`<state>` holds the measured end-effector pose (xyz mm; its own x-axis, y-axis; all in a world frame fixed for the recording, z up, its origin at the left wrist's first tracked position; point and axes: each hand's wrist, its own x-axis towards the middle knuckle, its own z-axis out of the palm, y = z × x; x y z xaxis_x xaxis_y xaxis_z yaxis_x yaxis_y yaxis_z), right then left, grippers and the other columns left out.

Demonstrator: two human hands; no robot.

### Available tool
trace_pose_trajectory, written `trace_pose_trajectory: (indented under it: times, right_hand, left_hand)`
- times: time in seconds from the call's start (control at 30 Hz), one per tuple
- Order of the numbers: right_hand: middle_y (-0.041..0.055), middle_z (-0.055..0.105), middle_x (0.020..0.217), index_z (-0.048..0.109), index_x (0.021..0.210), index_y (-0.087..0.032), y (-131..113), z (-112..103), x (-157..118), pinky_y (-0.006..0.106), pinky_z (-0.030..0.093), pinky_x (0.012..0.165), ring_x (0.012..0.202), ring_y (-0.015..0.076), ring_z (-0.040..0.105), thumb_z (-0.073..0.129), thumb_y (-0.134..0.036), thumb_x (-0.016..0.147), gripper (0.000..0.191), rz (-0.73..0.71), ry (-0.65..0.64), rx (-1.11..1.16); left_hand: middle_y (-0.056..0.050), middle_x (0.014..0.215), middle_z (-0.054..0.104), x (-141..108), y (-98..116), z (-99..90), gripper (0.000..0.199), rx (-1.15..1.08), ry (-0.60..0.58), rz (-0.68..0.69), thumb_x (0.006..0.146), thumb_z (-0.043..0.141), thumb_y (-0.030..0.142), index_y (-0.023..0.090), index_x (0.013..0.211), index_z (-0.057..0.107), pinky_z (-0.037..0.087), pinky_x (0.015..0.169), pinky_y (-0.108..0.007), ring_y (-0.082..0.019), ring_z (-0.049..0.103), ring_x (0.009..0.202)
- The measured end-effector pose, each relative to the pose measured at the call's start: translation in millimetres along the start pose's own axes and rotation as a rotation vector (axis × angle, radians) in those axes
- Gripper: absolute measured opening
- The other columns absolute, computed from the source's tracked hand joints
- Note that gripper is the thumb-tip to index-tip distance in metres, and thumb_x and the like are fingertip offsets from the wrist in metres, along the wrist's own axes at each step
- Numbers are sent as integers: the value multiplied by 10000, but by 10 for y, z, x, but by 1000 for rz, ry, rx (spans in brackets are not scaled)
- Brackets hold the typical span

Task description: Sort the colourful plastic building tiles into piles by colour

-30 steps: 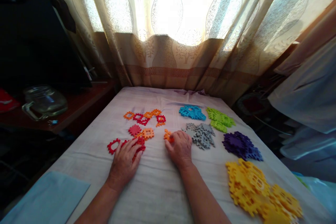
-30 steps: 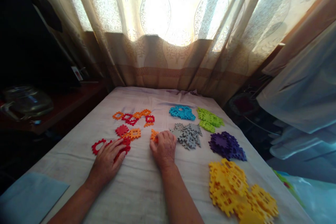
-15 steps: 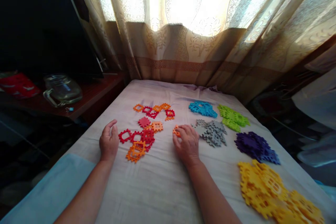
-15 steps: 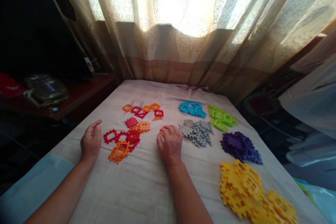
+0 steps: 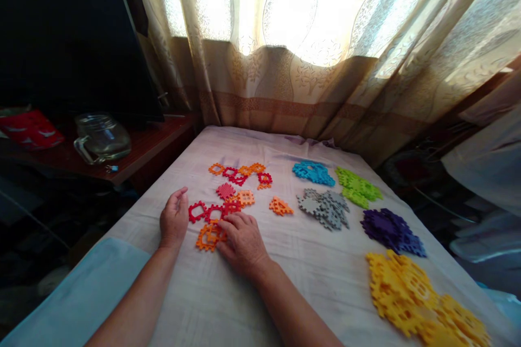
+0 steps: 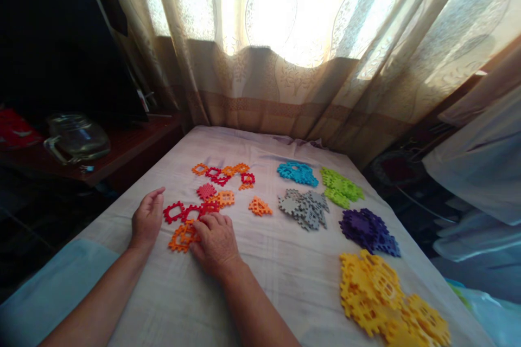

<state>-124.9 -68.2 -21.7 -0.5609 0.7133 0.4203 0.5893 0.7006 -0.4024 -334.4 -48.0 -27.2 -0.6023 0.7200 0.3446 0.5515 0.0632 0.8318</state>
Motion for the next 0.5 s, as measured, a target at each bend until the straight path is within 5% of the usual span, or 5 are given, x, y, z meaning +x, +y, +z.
trace_pose_trajectory:
  times: [0.13, 0.3, 0.5]
  right_hand:
    - [67, 654, 1125, 621, 1150, -249, 109, -25, -29, 398, 381, 980, 1099, 223, 538, 678, -351, 798, 371, 19, 151, 12]
    - [84, 664, 1102, 631, 1098, -207, 612, -303, -142, 392, 360, 961, 1069, 235, 549, 606, -346, 846, 289, 238, 392, -130]
    - [92, 673, 1062, 640, 1048, -192, 1010, -460, -244, 399, 350, 913, 1044, 260, 544, 577, -368, 852, 271, 448, 437, -297]
  left_hand:
    - [-38, 884, 686, -2, 24, -2, 403, 1, -3, -31, 867, 445, 430, 198, 1125, 649, 509, 822, -329, -199, 641, 859]
    - [-49, 985, 696, -1, 35, 3, 449, 5, -2, -64, 841, 444, 480, 206, 1131, 648, 497, 864, -347, -214, 637, 934]
    - [-51, 1001, 693, 6, -29, 24, 488, -8, -7, -84, 822, 451, 527, 215, 1141, 647, 494, 900, -363, -215, 636, 928]
